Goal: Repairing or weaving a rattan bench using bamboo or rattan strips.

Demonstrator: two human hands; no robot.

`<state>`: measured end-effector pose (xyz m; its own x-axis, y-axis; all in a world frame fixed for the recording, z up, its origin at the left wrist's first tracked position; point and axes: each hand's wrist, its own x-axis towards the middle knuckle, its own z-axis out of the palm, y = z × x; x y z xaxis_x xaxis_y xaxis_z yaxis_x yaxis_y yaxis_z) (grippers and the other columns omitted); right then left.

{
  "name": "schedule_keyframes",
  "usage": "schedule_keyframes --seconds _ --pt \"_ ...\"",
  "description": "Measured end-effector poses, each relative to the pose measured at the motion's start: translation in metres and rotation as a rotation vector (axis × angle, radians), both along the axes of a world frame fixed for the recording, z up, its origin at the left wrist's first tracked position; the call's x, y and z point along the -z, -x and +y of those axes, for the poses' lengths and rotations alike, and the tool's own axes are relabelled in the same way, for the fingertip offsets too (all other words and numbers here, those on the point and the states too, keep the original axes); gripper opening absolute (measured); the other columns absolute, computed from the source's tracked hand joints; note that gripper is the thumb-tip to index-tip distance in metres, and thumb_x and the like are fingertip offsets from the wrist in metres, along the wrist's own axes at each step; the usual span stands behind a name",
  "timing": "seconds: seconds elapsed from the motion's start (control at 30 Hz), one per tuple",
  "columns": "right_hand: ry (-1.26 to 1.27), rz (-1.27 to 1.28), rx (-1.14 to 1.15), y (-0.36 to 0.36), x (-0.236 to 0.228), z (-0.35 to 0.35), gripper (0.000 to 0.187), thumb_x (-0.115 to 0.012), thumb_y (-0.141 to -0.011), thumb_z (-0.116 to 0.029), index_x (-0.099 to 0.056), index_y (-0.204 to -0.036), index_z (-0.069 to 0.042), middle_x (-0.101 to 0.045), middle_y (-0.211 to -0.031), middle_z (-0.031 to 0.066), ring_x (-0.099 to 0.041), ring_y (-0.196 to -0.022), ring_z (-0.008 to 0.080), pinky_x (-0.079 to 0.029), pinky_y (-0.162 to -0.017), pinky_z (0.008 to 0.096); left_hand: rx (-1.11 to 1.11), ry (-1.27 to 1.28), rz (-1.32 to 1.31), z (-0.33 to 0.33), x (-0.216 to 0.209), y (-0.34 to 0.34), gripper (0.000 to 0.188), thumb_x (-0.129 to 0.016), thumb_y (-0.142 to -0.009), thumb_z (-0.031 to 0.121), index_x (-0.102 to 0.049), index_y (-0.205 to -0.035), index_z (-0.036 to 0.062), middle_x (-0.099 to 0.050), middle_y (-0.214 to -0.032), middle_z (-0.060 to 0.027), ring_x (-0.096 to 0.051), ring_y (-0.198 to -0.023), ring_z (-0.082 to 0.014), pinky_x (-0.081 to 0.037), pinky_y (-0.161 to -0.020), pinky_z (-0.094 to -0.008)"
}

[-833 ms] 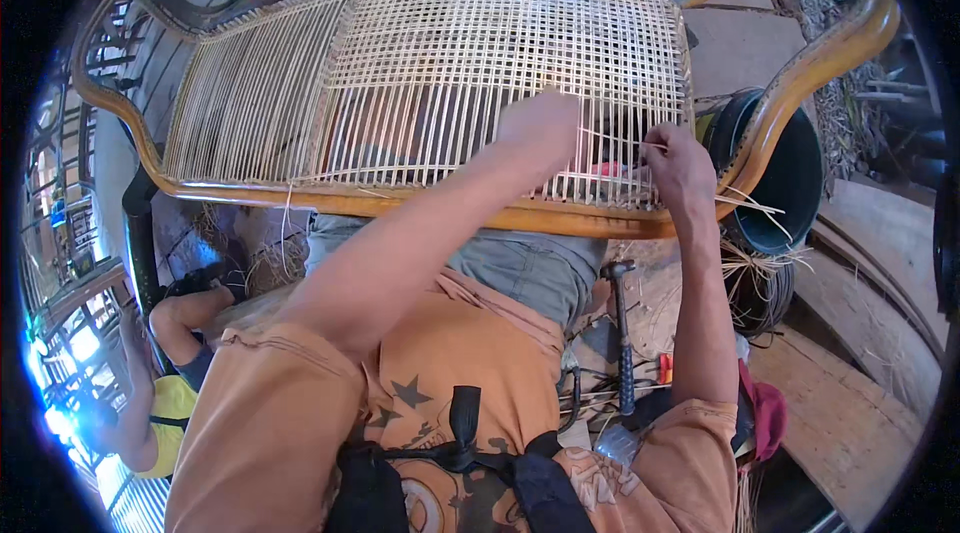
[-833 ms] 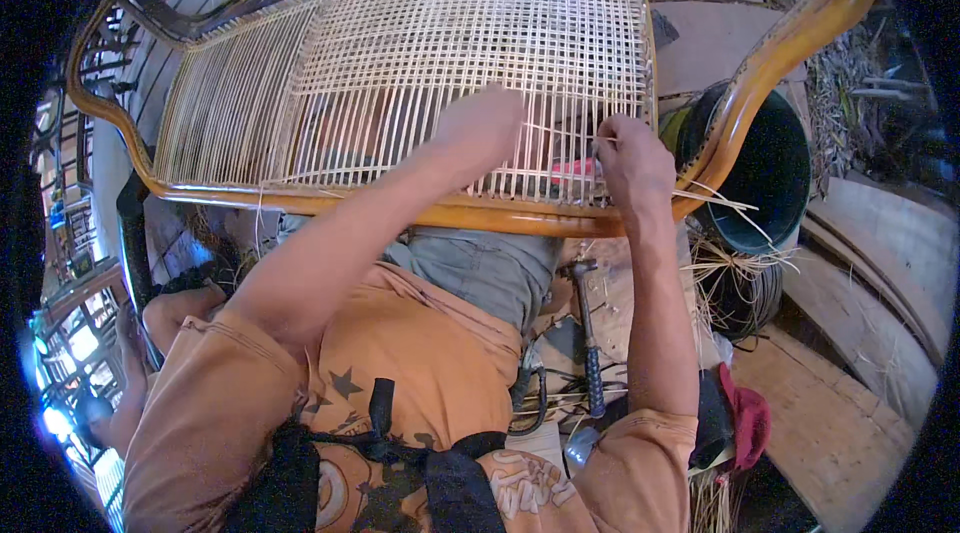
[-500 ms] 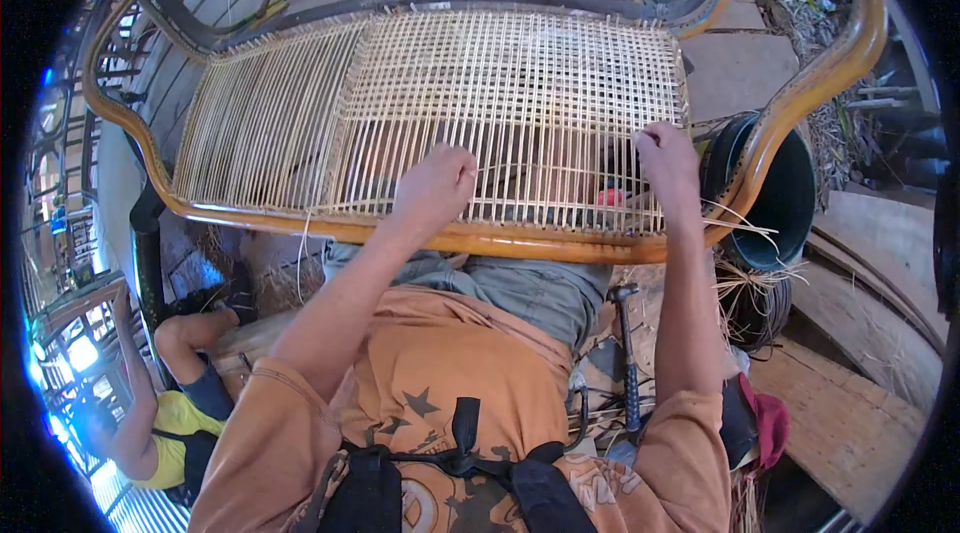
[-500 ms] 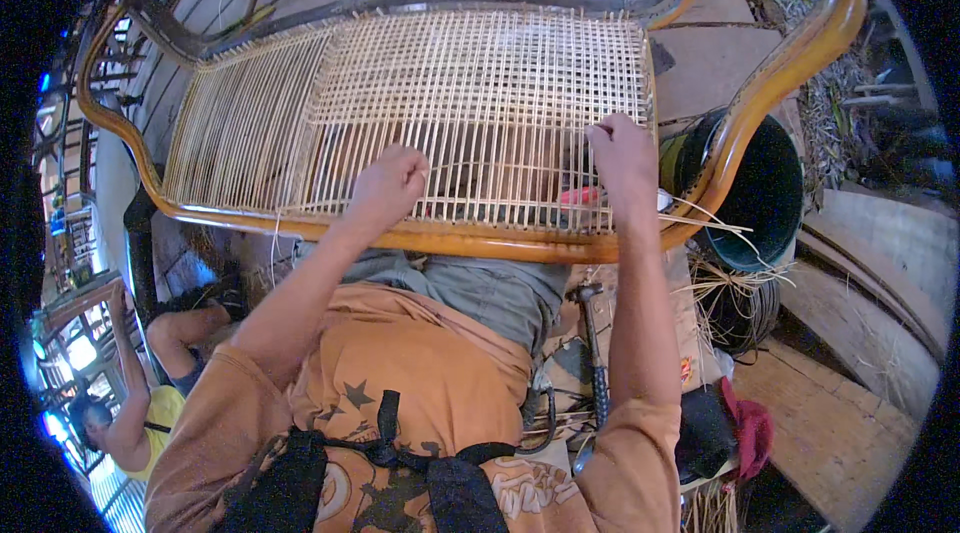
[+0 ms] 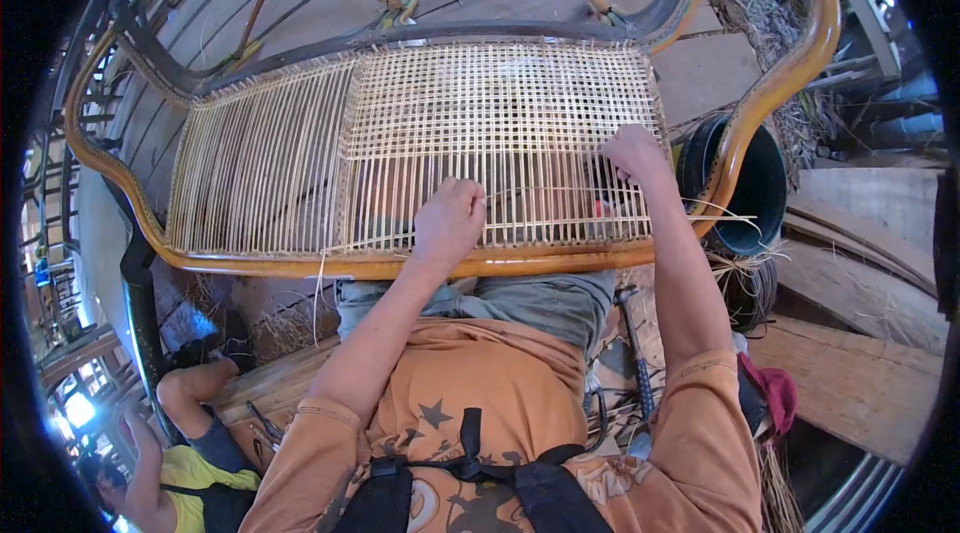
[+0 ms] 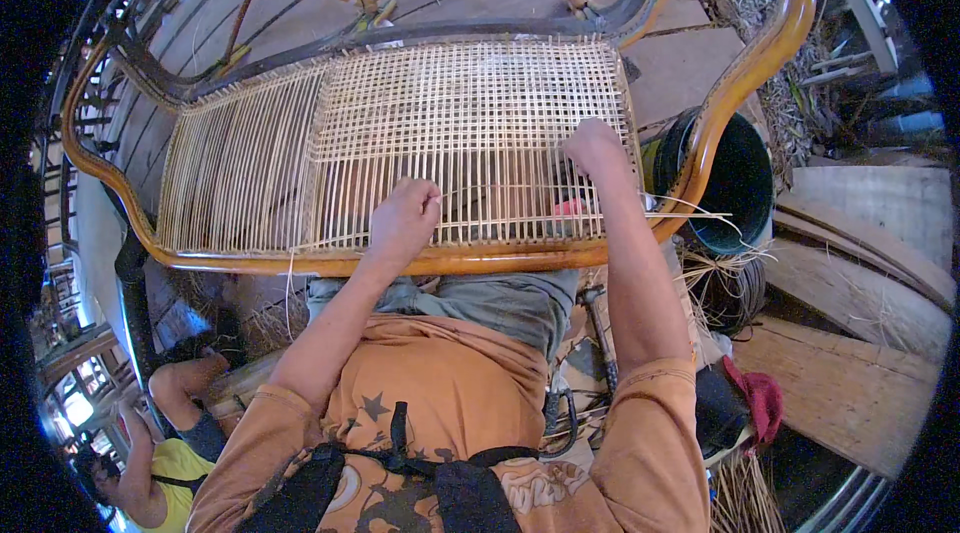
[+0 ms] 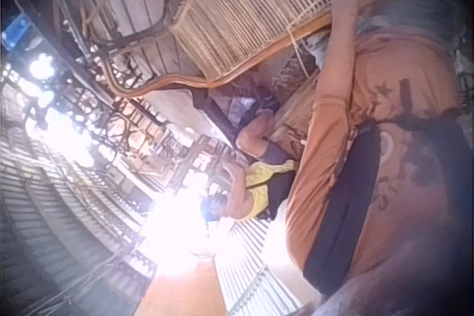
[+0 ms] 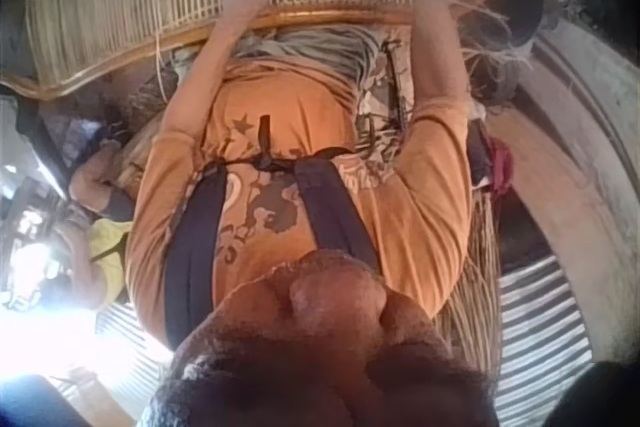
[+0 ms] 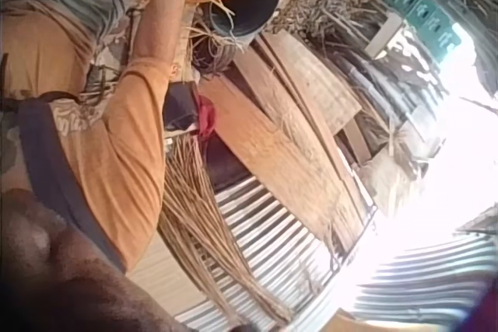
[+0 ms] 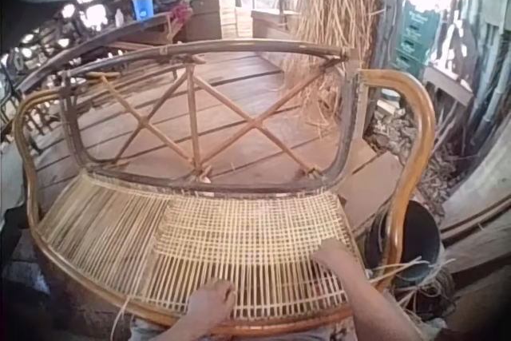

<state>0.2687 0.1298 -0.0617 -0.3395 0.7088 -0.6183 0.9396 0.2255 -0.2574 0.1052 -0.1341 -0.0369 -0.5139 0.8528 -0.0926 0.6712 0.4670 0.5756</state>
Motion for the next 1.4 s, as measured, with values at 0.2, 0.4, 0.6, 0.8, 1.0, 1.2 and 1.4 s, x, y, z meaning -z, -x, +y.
schedule_keyframes --seconds 0.2,0.4,0.6,0.8,1.0,1.2,1.4 --pt "0.033 0.013 -0.073 0.0 -0.018 -0.011 0.015 -0.057 -0.075 -0.013 -0.055 -0.067 -0.001 -0.057 -0.055 0.0111 -0.058 -0.047 0.021 -0.048 -0.047 0.0347 0.009 -0.003 -0.033 -0.001 -0.002 0.003 0.009 -0.056 -0.083 0.019 -0.06 -0.087 0.0122 -0.057 -0.084 -0.0102 -0.061 -0.075 -0.0301 -0.05 -0.065 -0.0411" --pt "-0.238 0.03 -0.124 -0.008 0.001 -0.014 0.013 -0.059 -0.073 -0.013 -0.054 -0.066 -0.003 -0.059 -0.059 0.0109 -0.061 -0.052 0.0211 -0.051 -0.054 0.0346 0.021 -0.026 -0.043 -0.003 -0.002 0.003 0.009 -0.055 -0.083 0.017 -0.061 -0.088 0.0118 -0.057 -0.085 -0.0096 -0.061 -0.076 -0.0293 -0.051 -0.066 -0.0403" --pt "0.108 0.015 0.084 0.007 -0.026 -0.01 0.02 -0.064 -0.075 -0.019 -0.061 -0.071 0.001 -0.059 -0.055 0.012 -0.057 -0.043 0.0208 -0.048 -0.04 0.0332 0.029 -0.053 -0.057 -0.004 -0.002 0.004 0.009 -0.055 -0.084 0.017 -0.061 -0.088 0.0107 -0.057 -0.086 -0.0095 -0.061 -0.077 -0.0287 -0.051 -0.066 -0.0398" --pt "-0.113 -0.074 -0.091 0.011 -0.015 -0.018 0.023 -0.062 -0.072 -0.019 -0.065 -0.07 0.003 -0.064 -0.069 0.021 -0.064 -0.063 0.0317 -0.053 -0.06 0.0396 0.029 -0.068 -0.083 -0.004 0.001 0.005 0.009 -0.056 -0.084 0.017 -0.06 -0.088 0.0102 -0.057 -0.086 -0.0094 -0.061 -0.076 -0.0288 -0.051 -0.066 -0.0403" --pt "-0.147 -0.142 -0.071 0.024 -0.028 -0.033 0.044 -0.065 -0.076 -0.03 -0.061 -0.102 0.005 -0.063 -0.106 0.0254 -0.061 -0.101 0.0368 -0.049 -0.088 0.0406 0.015 -0.08 -0.103 -0.006 -0.003 0.006 0.009 -0.056 -0.083 0.017 -0.06 -0.087 0.0102 -0.057 -0.086 -0.0092 -0.06 -0.077 -0.0289 -0.051 -0.066 -0.0402" --pt "-0.215 -0.124 -0.165 0.016 -0.027 -0.027 0.032 -0.055 -0.08 -0.022 -0.061 -0.101 0.002 -0.065 -0.1 0.02 -0.061 -0.098 0.0361 -0.048 -0.086 0.0425 0.059 0.018 -0.082 0.0 -0.009 0.011 0.01 -0.054 -0.084 0.017 -0.06 -0.088 0.0101 -0.058 -0.088 -0.0105 -0.061 -0.077 -0.0297 -0.051 -0.066 -0.0407" --pt "-0.01 0.321 -0.576 0.047 -0.034 -0.089 0.027 -0.051 -0.09 -0.029 -0.063 -0.102 -0.008 -0.065 -0.098 0.0146 -0.062 -0.091 0.0315 -0.048 -0.082 0.0417 0.153 0.262 0.139 0.017 -0.033 0.051 0.015 -0.05 -0.085 0.019 -0.06 -0.087 0.0079 -0.06 -0.09 -0.0155 -0.062 -0.073 -0.032 -0.051 -0.066 -0.043"
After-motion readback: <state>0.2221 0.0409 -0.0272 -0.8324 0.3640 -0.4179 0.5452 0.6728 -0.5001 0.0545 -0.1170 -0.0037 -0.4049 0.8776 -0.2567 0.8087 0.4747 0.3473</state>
